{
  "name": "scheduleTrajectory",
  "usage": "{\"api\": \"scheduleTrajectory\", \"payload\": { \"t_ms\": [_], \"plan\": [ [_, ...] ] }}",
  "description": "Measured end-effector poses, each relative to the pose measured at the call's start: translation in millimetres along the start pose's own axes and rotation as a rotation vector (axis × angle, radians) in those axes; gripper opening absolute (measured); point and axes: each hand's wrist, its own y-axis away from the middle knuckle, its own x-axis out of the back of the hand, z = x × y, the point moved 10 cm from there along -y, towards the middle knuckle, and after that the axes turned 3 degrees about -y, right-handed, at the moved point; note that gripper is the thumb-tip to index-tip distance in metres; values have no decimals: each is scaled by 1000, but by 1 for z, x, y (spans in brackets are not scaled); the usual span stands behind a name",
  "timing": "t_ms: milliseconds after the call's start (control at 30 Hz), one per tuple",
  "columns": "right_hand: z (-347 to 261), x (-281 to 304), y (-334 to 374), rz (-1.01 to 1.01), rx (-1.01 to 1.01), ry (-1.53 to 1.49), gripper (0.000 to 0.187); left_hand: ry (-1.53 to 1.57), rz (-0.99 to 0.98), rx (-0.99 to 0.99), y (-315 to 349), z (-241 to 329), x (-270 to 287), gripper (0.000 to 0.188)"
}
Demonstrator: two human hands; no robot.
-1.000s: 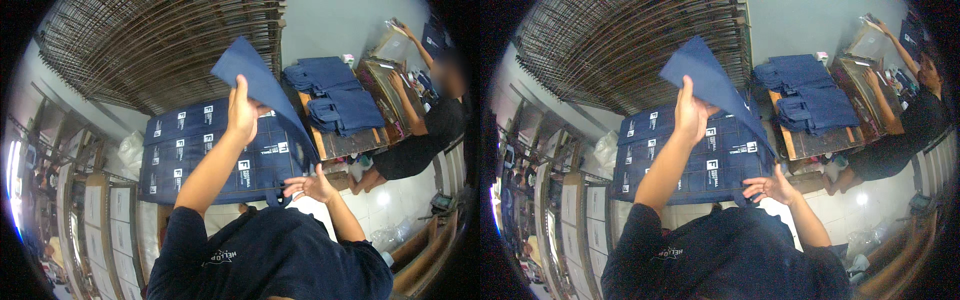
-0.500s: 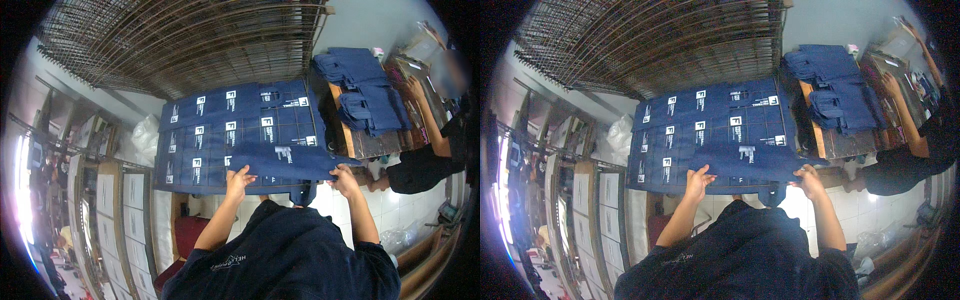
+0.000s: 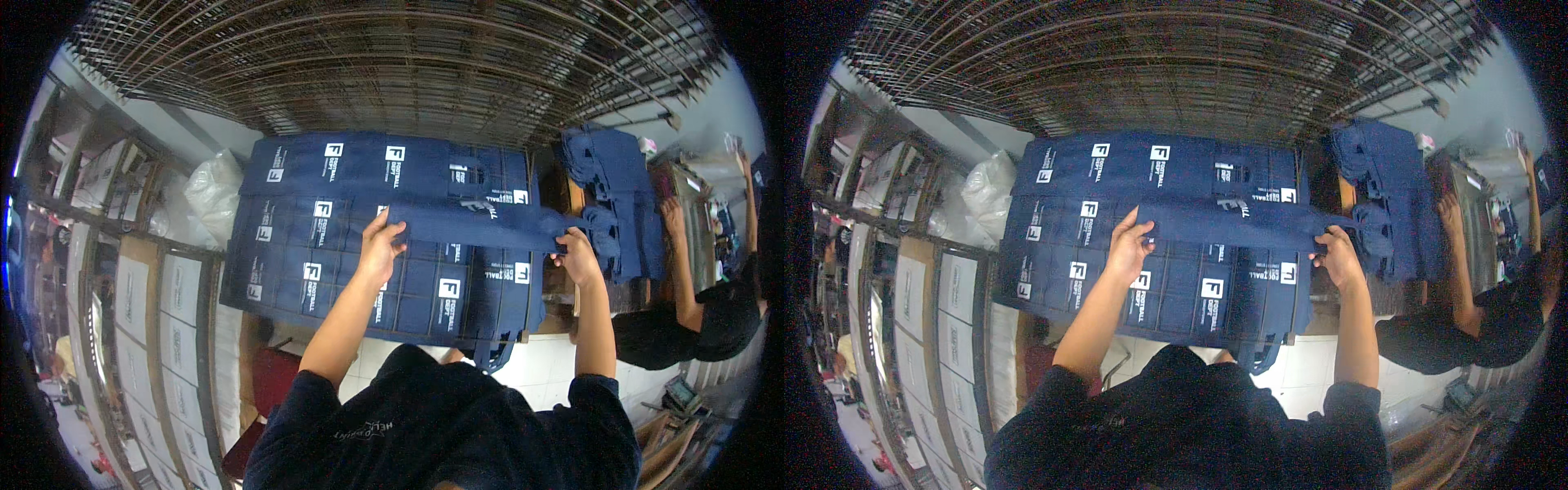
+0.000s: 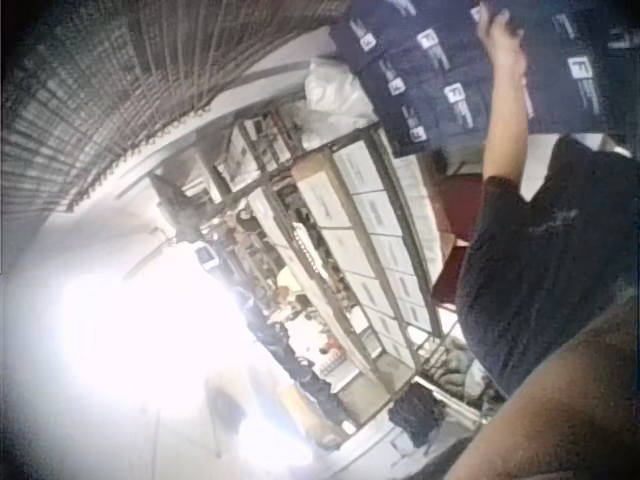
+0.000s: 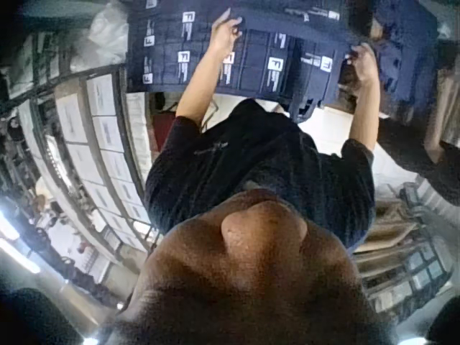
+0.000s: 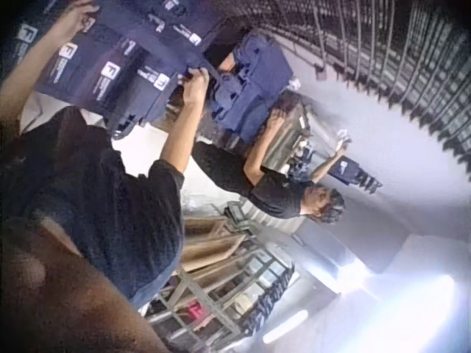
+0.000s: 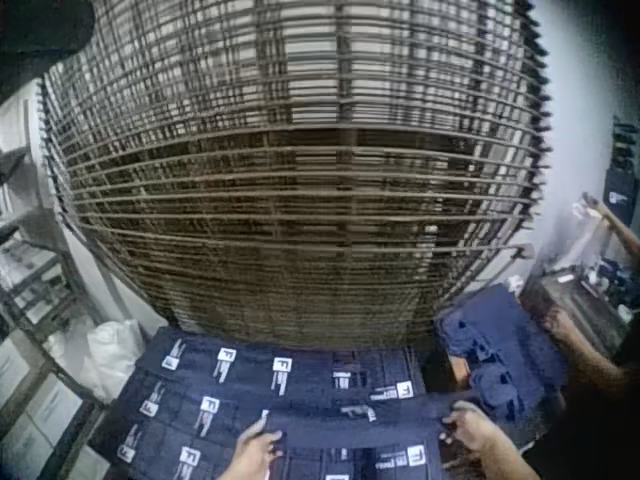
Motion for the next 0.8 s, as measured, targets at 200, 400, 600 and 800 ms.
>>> {"api": "scheduleTrajectory", "payload": {
  "t_ms": [200,400,600,800],
  "plan": [
    [48,29,-113,243,38,108,52,-415,129,-125,-106,-40,31,48],
    [84,0,-207,363,63,338,38,-1047,320,-283,-204,-75,45,52],
    [114,18,-234,437,-29,303,31,-1147,325,-175,-224,-86,43,49],
    [115,16,-240,437,-21,219,39,-1159,331,-181,-228,-87,47,45]
  ]
}}
